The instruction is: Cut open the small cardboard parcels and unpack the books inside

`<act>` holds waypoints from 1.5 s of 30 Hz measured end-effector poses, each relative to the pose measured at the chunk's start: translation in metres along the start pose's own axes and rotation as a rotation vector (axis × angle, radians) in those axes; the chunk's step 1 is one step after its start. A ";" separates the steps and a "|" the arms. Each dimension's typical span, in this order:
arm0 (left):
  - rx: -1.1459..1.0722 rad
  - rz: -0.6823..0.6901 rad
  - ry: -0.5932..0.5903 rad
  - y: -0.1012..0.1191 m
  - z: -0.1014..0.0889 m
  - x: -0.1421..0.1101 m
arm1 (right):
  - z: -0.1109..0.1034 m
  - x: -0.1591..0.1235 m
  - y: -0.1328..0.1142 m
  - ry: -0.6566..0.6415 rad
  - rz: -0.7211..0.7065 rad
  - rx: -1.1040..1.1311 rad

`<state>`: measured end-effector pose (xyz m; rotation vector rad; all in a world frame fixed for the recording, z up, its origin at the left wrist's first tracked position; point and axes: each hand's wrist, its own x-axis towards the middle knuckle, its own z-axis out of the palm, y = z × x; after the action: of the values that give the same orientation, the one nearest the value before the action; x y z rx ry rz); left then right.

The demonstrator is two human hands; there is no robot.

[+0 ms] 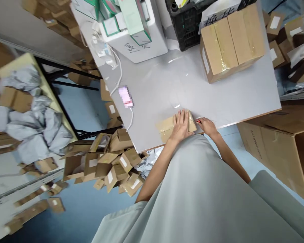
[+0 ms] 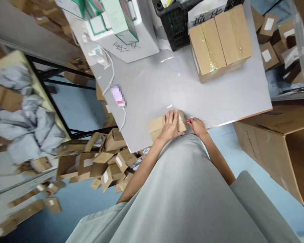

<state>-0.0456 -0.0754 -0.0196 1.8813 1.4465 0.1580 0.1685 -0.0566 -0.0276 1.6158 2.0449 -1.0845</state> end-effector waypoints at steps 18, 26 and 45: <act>-0.223 -0.088 0.298 -0.017 -0.077 -0.051 | -0.056 -0.033 -0.006 0.460 -0.050 0.436; -0.320 -0.093 0.331 -0.035 -0.073 -0.088 | -0.069 -0.046 -0.061 0.452 -0.059 0.288; -0.661 -0.117 0.392 -0.070 -0.056 -0.073 | -0.070 -0.092 -0.127 0.577 0.072 0.030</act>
<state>-0.1551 -0.1069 0.0012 1.2592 1.5037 0.8740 0.0934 -0.0786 0.1253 2.1926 2.2812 -0.6717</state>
